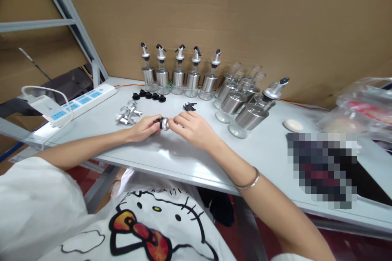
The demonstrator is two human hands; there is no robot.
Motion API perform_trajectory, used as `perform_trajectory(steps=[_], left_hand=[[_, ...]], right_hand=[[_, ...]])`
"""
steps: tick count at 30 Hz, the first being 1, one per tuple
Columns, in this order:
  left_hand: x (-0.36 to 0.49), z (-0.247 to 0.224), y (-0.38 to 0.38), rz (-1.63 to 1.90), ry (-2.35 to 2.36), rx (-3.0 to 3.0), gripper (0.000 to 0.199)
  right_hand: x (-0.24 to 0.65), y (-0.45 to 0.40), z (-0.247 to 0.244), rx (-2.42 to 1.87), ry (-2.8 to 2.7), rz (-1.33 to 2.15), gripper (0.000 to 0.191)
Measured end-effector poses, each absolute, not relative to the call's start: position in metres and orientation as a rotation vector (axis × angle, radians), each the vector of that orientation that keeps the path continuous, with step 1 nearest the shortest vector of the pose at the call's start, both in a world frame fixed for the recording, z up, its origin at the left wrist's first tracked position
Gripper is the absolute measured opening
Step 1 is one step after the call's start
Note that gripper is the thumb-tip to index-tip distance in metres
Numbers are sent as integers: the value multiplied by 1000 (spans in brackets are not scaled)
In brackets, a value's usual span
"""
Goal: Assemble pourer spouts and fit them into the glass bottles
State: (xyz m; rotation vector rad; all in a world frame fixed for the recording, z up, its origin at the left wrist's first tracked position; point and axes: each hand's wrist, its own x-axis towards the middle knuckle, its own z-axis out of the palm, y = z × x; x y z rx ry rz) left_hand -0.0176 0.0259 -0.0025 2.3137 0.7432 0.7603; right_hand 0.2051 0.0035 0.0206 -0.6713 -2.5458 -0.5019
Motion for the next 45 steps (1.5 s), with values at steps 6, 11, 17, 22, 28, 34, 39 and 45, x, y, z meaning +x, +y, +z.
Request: perform_trajectory(steps=[6,11,17,22,28,34,39,45], left_hand=[[-18,-8,28,862,704,2596,18],[-18,-9,26,830,634,2723,20],[-21,-9,28,758,704,2737,31],[-19,-7,23,802,631,2541,51],[-13,-7,13,756,669,2199,50],[-15,-11,17,776,714,2506,26],[-14,-14,16,718,694,2663,17],[-12,-9,16,674,776,2623,23]], right_hand=[[200,-1,18,-860,-2409,176,34],[195,-6,26,-981,-2202,1022,35],[192,-8,24,-949,-2255,817,30],[192,-8,20,-798,-2455,182,31],[195,-5,23,-626,-2498,-540,27],[194,-11,24,-662,-2502,-207,29],[193,-17,26,-837,-2432,427,26],[193,-12,27,-932,-2358,648,31]])
